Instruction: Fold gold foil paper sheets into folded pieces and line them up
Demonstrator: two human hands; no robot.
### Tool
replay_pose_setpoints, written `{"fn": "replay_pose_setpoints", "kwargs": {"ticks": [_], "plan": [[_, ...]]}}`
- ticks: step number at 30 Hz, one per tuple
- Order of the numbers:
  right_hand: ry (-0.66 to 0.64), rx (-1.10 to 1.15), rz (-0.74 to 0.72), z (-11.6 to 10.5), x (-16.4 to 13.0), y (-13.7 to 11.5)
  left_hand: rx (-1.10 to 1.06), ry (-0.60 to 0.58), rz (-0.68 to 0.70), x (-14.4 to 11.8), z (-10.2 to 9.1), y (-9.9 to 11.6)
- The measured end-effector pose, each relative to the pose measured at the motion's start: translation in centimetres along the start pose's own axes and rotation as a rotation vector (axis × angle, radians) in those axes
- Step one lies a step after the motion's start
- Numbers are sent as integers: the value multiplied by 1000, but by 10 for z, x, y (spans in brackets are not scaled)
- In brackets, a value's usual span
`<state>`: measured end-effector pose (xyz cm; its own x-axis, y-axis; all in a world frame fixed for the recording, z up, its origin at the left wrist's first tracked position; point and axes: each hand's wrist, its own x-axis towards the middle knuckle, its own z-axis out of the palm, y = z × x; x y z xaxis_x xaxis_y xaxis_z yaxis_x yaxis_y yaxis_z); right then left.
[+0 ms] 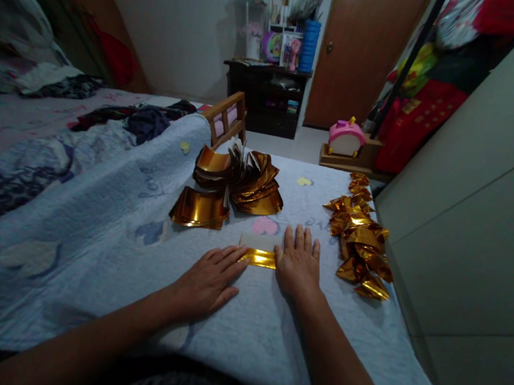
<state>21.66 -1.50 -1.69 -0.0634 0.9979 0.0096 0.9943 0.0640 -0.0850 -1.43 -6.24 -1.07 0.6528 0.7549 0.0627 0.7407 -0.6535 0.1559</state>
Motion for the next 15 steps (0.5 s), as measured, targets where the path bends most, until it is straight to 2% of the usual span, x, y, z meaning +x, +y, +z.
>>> {"fn": "replay_pose_setpoints", "kwargs": {"ticks": [3,6,9,11,15], "plan": [[164,81,-38,-1,1,9,-24,7,-4,-1,-1,0],[346,286,-226,-10,1,13,-58,19,-7,-1,-2,-1],[426,428,-359,-20,-3,10,-93,31,-22,4,-6,-3],[410,471,-418,-24,-5,7,-107,21,-28,12,-12,-3],[216,430,-493,-26,-8,1,-83,-12,-34,33,-24,-3]]}}
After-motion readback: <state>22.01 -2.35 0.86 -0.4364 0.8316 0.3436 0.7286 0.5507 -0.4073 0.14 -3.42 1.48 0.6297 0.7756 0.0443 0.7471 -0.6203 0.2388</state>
